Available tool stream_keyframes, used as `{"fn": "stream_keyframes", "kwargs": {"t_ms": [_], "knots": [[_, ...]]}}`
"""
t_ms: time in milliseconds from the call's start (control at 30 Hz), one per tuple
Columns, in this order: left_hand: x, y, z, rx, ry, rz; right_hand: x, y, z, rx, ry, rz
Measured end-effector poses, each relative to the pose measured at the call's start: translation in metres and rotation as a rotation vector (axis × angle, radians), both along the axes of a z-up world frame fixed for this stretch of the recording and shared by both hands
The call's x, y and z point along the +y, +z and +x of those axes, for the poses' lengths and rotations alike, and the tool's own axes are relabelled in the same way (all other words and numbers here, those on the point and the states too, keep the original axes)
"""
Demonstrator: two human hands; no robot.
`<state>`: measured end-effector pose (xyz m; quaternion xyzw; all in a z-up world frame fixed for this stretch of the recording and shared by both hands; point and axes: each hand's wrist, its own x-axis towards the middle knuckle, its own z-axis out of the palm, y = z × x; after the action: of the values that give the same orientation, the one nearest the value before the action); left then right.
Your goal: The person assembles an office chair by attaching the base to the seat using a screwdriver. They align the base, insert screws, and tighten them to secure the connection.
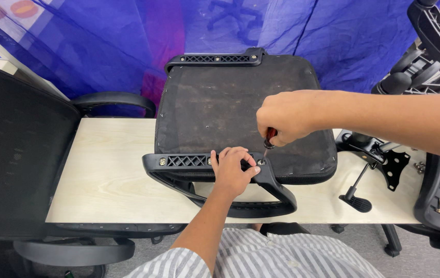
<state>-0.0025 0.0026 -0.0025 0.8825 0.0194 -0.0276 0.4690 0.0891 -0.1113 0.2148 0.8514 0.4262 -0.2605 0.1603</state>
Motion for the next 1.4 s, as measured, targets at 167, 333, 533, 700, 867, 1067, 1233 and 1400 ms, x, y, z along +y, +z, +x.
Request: {"fn": "stream_keyframes", "kwargs": {"t_ms": [167,333,533,700,867,1067,1233,1400], "knots": [[-0.001,-0.002,0.001,-0.007,0.012,-0.001,-0.002,0.003,-0.002,0.041,0.23,0.039],[0.0,-0.003,0.001,-0.023,0.013,-0.017,-0.005,0.002,-0.004,0.026,0.193,0.103],[-0.001,-0.004,0.001,-0.017,0.021,-0.003,-0.008,0.001,-0.008,-0.114,-0.062,0.062],[-0.001,-0.003,0.001,-0.02,0.021,-0.007,-0.011,-0.005,-0.004,-0.117,-0.258,0.092],[0.0,-0.002,0.001,-0.013,0.016,-0.011,-0.016,0.0,-0.005,-0.056,-0.265,0.373],[0.0,0.0,0.001,0.0,0.021,-0.016,-0.023,-0.002,-0.016,0.065,-0.478,0.538],[0.0,-0.003,0.001,-0.019,0.023,-0.013,-0.037,-0.027,-0.022,0.159,-0.43,0.884],[-0.001,-0.005,0.001,-0.032,0.026,0.004,-0.044,-0.06,-0.04,0.298,-0.668,1.18]]}}
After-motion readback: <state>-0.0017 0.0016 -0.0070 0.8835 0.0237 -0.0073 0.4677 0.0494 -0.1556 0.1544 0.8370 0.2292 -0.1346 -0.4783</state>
